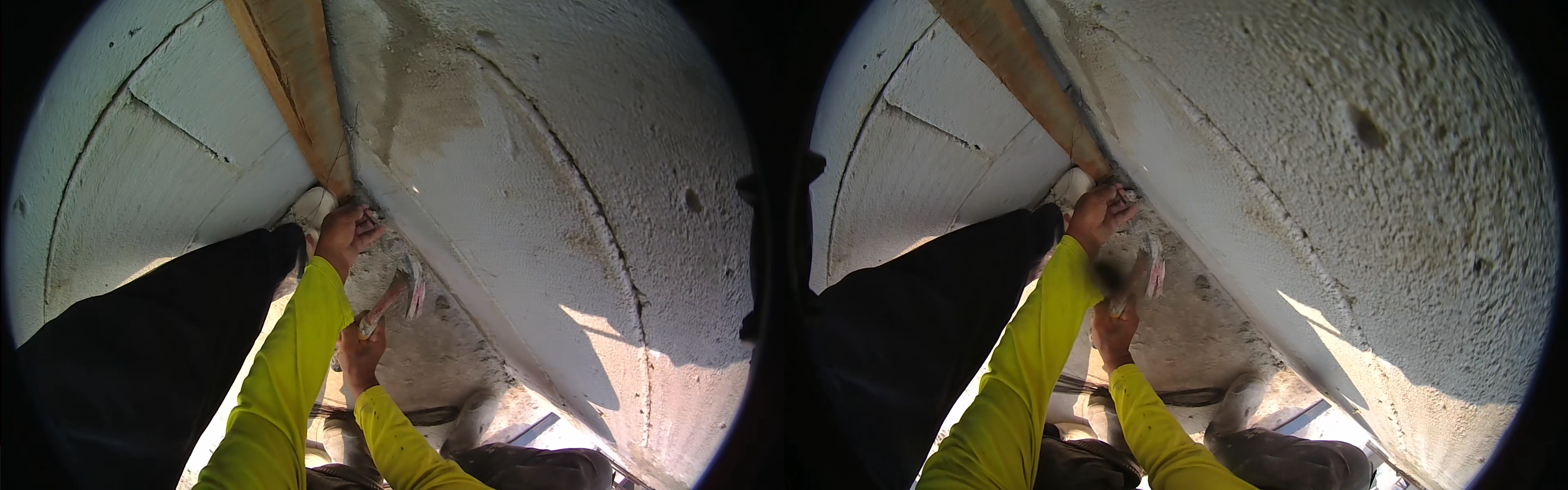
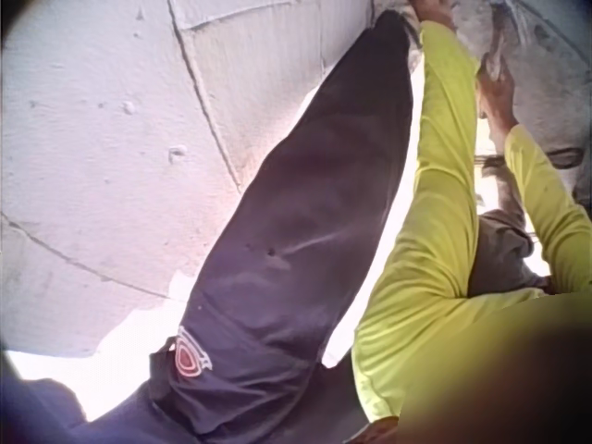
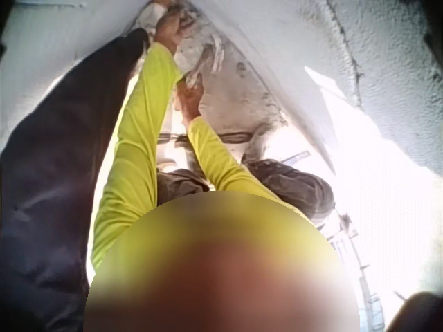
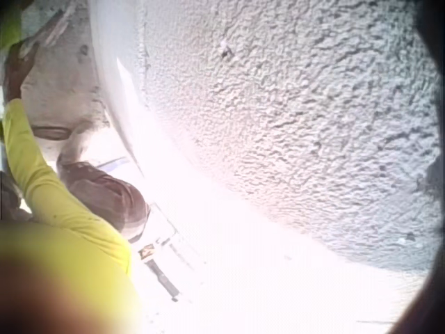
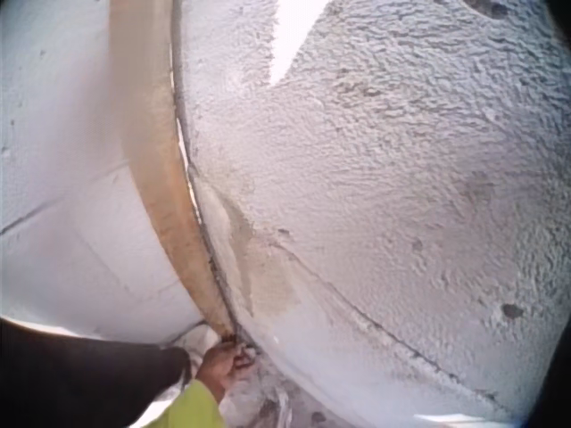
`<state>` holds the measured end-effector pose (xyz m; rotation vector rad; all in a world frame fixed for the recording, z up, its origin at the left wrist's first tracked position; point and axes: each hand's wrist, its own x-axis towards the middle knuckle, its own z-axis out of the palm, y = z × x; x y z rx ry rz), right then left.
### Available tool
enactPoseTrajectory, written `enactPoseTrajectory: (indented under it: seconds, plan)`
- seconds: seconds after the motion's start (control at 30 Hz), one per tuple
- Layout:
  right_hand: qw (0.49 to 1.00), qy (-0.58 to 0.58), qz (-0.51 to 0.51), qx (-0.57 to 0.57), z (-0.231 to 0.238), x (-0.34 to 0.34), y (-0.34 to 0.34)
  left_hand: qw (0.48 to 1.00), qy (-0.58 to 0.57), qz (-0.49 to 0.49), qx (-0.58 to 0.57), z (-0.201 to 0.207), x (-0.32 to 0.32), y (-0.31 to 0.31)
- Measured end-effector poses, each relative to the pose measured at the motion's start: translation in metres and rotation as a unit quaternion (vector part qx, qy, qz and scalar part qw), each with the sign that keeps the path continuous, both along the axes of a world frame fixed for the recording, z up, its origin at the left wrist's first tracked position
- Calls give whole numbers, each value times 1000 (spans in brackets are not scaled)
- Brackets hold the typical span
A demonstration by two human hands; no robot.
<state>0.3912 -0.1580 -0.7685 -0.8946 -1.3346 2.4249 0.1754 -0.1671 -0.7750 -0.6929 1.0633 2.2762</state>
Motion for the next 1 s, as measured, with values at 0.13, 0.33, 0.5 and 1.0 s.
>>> enactPoseTrajectory:
  seconds: [0.13,0.33,0.5,1.0]
  plan:
    - [999,32,12,14,-8,-15,-6,1000,-3,-12,-10,-1,-3,-2]
    - [998,28,-32,50,-14,-17,-9,999,-30,30,24,4,-4,5]
    - [989,15,78,125,-17,-26,2,998,-39,-2,-39,4,-10,7]
    - [967,183,-31,175,-14,-35,21,997,-67,32,33,7,-23,1]
